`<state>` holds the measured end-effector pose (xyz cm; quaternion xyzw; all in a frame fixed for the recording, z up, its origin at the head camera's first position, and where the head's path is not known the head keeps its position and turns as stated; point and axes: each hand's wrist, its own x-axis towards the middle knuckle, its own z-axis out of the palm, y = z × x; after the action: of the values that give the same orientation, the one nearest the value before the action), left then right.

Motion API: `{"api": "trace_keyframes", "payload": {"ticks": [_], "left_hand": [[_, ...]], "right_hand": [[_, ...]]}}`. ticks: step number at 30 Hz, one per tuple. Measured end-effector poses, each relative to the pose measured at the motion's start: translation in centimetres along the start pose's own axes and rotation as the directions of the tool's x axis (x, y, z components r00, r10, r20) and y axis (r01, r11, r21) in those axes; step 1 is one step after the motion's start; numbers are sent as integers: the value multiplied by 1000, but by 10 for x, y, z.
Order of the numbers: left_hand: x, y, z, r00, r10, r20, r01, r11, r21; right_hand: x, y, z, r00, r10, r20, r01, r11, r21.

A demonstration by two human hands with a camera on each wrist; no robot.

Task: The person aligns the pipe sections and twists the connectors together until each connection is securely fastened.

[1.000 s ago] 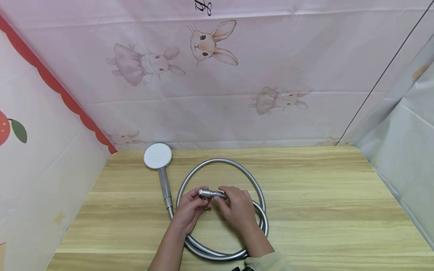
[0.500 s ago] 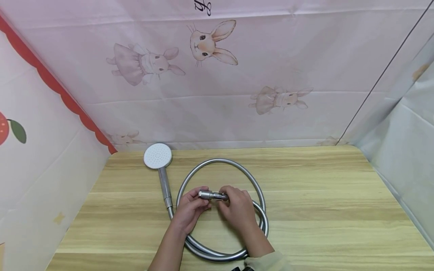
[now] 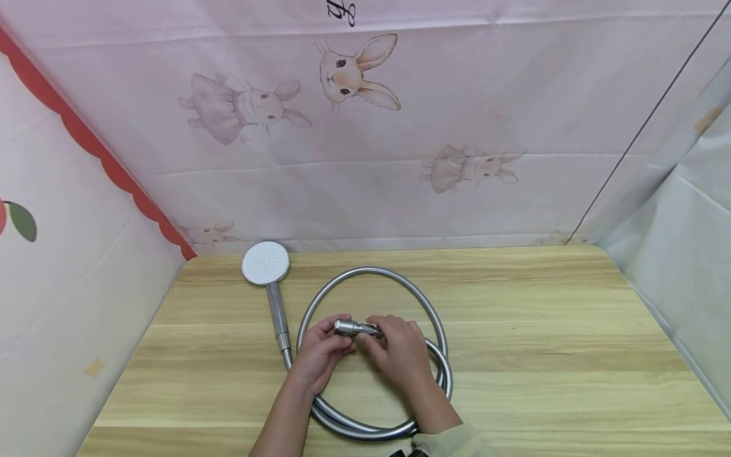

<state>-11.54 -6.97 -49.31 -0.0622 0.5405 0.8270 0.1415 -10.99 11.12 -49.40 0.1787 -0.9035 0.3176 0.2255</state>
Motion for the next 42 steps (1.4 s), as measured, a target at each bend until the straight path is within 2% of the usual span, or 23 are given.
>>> {"api": "trace_keyframes", "payload": {"ticks": [9,24,42], "left_hand": [[0,-1,0,1000,11,-11,-11,1000,-11],[1,-2,0,1000,0,-9,0,1000,10],[0,-3,-1,1000,18,10,-17,1000,-12]], "right_hand": [[0,2,3,998,-36,-53,36,999,3],[-1,1,0,1000,-23,-2,23,1000,0],[0,1,1,1000,7,-19,-6,1000,4]]}}
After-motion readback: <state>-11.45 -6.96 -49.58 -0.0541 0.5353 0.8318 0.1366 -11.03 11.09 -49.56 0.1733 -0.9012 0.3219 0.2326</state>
